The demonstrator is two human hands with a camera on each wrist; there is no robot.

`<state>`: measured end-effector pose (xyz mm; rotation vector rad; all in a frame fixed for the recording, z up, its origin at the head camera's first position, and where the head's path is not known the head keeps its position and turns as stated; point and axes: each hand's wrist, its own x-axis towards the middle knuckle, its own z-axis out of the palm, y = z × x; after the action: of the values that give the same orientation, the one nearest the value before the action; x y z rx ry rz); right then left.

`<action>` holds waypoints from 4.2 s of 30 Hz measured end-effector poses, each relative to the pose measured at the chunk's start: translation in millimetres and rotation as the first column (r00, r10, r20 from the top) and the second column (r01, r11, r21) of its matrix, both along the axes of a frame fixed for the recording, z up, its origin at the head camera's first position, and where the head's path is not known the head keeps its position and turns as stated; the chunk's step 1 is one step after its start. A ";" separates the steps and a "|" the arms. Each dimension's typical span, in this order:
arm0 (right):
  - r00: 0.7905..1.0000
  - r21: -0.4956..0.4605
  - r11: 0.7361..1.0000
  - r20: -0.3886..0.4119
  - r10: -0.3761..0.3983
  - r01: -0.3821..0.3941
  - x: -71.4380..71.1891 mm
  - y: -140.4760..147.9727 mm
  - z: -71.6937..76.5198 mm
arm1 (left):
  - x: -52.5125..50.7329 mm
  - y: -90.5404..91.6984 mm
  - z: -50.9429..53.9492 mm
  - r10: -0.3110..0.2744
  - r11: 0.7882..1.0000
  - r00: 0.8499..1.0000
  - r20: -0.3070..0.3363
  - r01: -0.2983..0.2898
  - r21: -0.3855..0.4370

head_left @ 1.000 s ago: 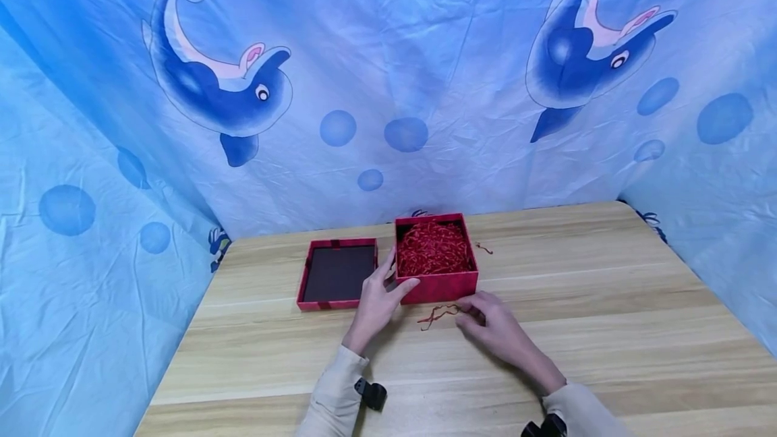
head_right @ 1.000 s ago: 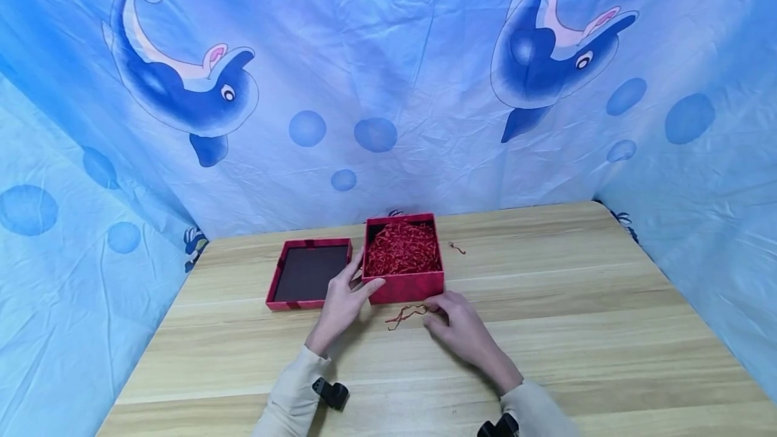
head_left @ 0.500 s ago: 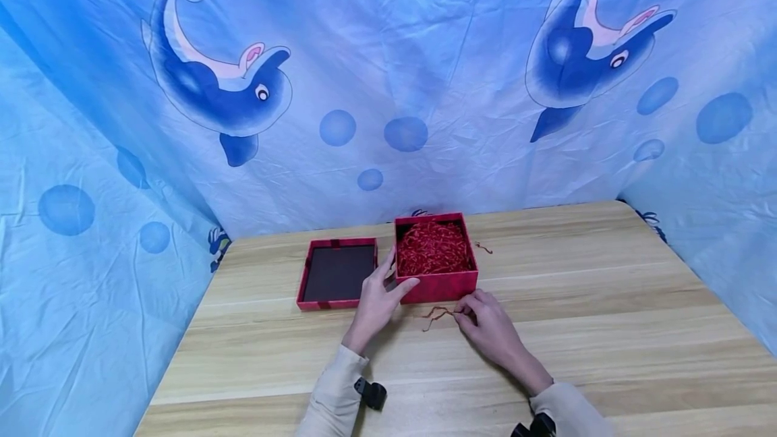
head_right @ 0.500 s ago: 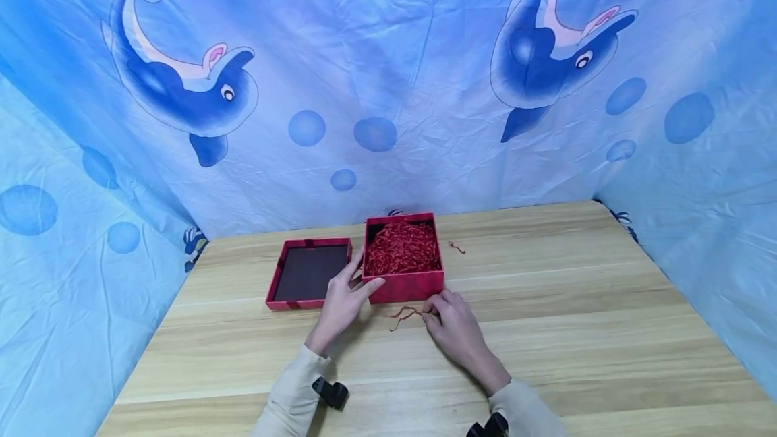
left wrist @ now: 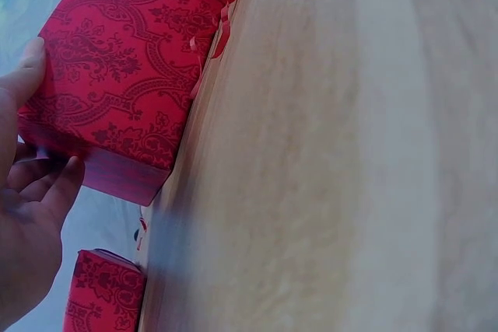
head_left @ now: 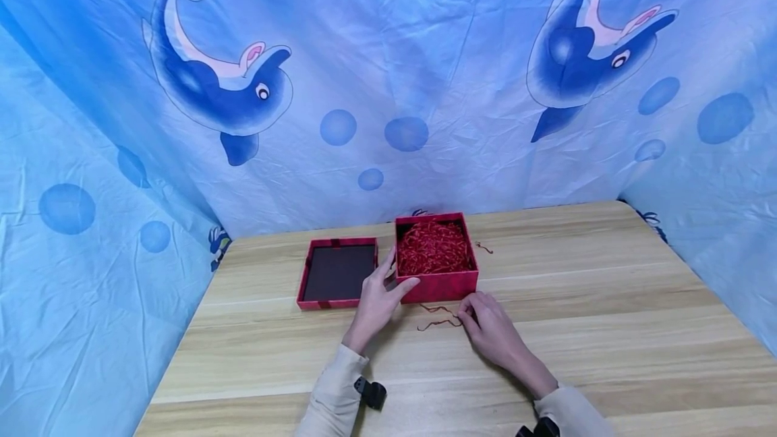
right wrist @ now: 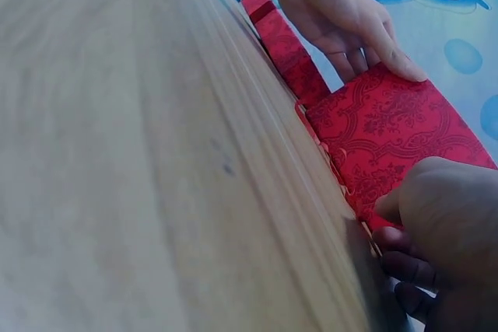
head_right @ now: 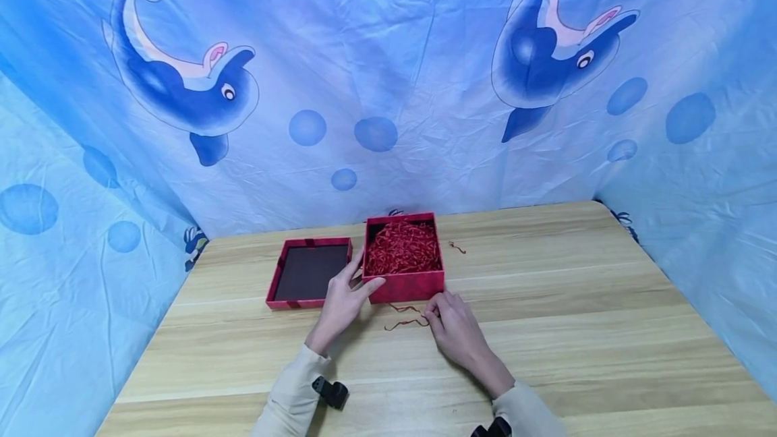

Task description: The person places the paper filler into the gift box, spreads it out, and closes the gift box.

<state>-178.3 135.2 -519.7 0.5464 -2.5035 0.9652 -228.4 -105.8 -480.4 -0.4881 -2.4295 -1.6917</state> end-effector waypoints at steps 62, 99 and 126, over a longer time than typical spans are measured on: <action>0.993 -0.352 0.936 0.103 0.056 -0.016 -53.8 15.1 92.2 | 0.3 -1.0 1.1 -0.005 1.000 0.999 0.042 0.005 0.006; 0.999 -0.162 0.987 0.052 -0.007 0.016 -62.0 22.0 70.9 | -0.1 -1.0 -1.3 0.003 1.000 1.000 0.006 -0.003 -0.017; 0.999 -0.036 0.999 -0.035 0.004 -0.005 -60.8 4.5 83.6 | 2.8 -1.2 1.6 0.007 1.000 0.999 0.041 -0.007 -0.015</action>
<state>-239.2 139.7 -436.1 0.5530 -2.4501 0.9925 -225.6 -107.0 -478.7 -0.4505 -2.4716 -1.6983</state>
